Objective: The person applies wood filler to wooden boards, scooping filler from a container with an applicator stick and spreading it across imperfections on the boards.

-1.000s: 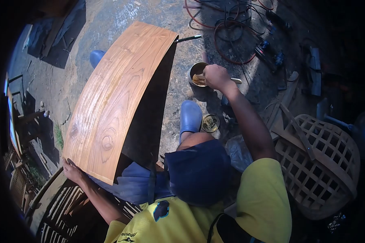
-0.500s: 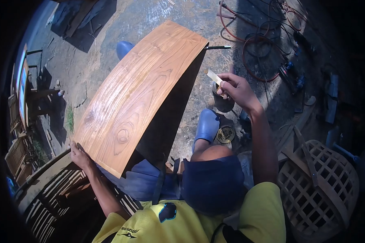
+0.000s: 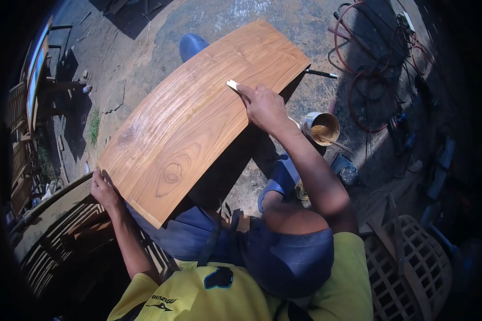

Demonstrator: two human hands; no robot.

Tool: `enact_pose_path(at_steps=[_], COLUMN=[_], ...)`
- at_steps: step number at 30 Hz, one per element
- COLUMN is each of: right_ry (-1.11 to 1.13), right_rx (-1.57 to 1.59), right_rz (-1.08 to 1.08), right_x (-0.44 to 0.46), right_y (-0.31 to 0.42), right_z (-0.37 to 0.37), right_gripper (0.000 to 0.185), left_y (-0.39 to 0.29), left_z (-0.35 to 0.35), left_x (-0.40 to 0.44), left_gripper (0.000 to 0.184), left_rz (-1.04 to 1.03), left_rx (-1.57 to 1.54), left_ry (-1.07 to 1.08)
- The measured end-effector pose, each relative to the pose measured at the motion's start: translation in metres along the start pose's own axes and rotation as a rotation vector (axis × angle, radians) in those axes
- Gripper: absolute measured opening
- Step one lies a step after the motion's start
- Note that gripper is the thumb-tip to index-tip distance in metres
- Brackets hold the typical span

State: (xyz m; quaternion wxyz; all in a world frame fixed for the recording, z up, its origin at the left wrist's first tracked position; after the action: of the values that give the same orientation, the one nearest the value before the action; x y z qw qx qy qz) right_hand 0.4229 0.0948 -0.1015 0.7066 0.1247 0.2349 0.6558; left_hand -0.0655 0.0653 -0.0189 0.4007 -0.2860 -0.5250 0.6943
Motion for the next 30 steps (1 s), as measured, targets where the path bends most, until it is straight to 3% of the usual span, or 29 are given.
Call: enact_pose_path(at_steps=[2, 6, 12, 17, 19, 30], right_ry=[0.089, 0.011, 0.108, 0.052, 0.062, 0.102], right_rx=[-0.094, -0.078, -0.030, -0.059, -0.074, -0.020], right_rz=[0.010, 0.031, 0.041, 0.005, 0.035, 0.055], right_x=[0.003, 0.012, 0.012, 0.001, -0.001, 0.008], right_y=[0.005, 0.007, -0.001, 0.002, -0.001, 0.003], right_z=[0.017, 0.021, 0.014, -0.002, 0.008, 0.013], right_gripper=[0.031, 0.032, 0.033, 0.032, 0.032, 0.030], left_y=[-0.001, 0.001, 0.001, -0.006, 0.004, 0.008], left_z=[-0.002, 0.003, -0.001, -0.007, 0.009, 0.007], left_x=[0.001, 0.001, 0.000, -0.002, 0.004, 0.004], left_gripper=[0.032, 0.032, 0.033, 0.033, 0.033, 0.034], left_rz=[-0.004, 0.007, 0.001, 0.041, 0.028, 0.001], left_rx=[0.002, 0.025, 0.020, -0.089, 0.129, 0.101], left_ry=[-0.006, 0.019, 0.006, -0.042, 0.047, 0.025])
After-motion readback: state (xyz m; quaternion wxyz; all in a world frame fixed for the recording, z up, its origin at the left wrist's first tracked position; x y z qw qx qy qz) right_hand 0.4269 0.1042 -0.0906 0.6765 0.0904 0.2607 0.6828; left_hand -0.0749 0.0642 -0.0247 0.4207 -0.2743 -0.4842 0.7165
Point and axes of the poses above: each hand's wrist, its own x-axis towards the middle knuckle, its own z-axis out of the back of the hand, y = z × x, the point moved 2 cm from there along x, towards the middle knuckle, and after that the axes turned 5 degrees about -x, right-handed, at the moved point
